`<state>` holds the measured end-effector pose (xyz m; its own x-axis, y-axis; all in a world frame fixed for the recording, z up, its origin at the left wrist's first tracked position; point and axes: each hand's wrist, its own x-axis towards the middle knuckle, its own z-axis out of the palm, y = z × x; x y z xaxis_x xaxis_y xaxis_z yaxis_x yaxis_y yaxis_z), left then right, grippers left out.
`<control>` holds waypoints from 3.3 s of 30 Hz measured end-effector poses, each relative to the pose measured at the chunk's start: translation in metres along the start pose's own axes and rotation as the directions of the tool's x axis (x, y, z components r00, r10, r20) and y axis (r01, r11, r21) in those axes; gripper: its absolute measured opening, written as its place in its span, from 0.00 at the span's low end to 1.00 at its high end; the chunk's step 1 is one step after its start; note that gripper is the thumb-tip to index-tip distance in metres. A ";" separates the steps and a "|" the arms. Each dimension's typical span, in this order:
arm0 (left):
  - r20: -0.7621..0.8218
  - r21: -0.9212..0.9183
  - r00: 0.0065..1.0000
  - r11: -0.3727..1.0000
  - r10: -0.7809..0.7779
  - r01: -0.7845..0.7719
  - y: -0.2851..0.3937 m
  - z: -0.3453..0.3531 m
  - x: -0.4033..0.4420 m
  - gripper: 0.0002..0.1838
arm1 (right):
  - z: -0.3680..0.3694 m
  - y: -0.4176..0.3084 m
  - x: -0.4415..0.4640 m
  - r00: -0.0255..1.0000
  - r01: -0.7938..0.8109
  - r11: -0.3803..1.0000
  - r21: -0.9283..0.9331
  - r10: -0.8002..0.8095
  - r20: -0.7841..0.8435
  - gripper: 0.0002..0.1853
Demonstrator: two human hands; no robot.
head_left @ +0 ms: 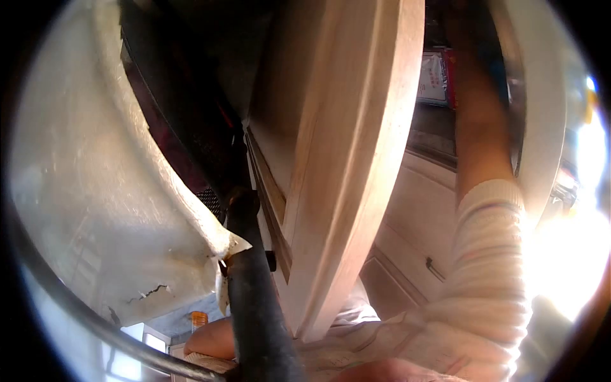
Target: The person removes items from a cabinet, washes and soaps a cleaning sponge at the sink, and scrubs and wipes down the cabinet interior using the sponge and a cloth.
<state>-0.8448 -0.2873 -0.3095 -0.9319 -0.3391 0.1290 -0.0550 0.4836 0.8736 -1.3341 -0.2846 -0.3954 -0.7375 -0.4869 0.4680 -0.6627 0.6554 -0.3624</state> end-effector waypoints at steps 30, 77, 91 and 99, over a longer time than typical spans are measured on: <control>0.361 0.534 0.927 0.837 -0.098 -0.119 0.089 0.025 0.023 0.13 | -0.331 -0.090 -0.449 0.244 -0.953 0.283 0.109 0.499 0.832 0.13; -0.017 -1.000 -0.660 -0.028 0.751 -0.005 0.491 -0.071 -0.315 0.17 | -0.522 -0.735 -0.879 -0.579 -0.756 -0.529 0.386 0.815 -0.018 0.11; -0.588 -0.760 -0.763 0.138 0.269 0.635 0.478 -0.106 -0.564 0.17 | -0.779 -0.952 -0.685 0.336 -0.729 -0.542 -0.419 0.249 -0.908 0.06; -0.651 -0.722 -0.728 0.121 0.214 0.681 0.534 -0.052 -0.642 0.18 | -0.802 -0.886 -0.719 0.211 -0.494 -0.740 -0.457 0.408 -0.888 0.05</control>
<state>-0.2571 0.1468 0.0985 0.9003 -0.1747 0.3986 -0.3822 -0.7555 0.5322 -0.1117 -0.0522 0.2357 -0.3103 0.6780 0.6664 0.9138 0.0195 0.4056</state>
